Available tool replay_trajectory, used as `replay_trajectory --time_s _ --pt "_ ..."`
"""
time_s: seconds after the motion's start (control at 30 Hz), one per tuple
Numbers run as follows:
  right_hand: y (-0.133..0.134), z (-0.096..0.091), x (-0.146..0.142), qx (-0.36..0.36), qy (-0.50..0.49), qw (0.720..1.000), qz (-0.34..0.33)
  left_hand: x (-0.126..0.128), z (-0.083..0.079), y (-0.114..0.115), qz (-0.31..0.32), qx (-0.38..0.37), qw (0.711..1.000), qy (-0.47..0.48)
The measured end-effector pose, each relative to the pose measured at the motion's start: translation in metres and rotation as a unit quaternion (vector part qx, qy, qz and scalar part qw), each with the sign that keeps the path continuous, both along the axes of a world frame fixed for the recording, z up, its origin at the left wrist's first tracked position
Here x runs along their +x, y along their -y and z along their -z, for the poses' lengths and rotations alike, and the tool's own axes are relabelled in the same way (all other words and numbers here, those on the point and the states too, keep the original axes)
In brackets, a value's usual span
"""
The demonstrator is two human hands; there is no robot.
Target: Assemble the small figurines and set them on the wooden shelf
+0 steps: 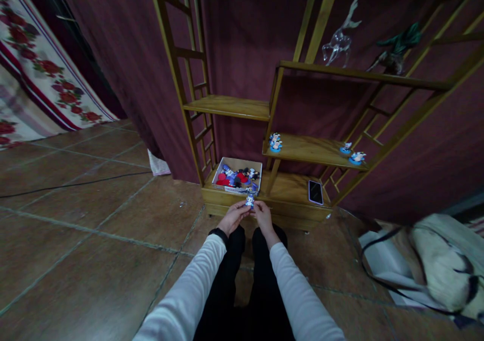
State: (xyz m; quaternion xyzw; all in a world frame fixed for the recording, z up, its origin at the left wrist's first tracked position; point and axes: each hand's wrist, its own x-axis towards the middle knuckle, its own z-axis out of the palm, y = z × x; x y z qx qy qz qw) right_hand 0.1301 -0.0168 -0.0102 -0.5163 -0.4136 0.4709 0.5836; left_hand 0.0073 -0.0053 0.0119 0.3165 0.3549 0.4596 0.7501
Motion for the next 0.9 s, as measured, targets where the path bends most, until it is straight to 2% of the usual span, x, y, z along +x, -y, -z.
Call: replay_trajectory --time_s 0.23,0.43,0.9 --pt "-0.001 -0.001 0.000 -0.004 -0.003 1.000 -0.005 0.003 0.003 0.000 -0.018 0.028 0.999 -0.002" --pt "-0.001 -0.003 -0.001 -0.001 -0.022 1.000 -0.014 0.004 0.013 -0.003 -0.092 0.034 0.995 -0.011" --pt "-0.002 -0.002 -0.001 -0.006 -0.035 0.999 -0.006 0.006 0.018 -0.003 -0.123 0.063 0.989 -0.050"
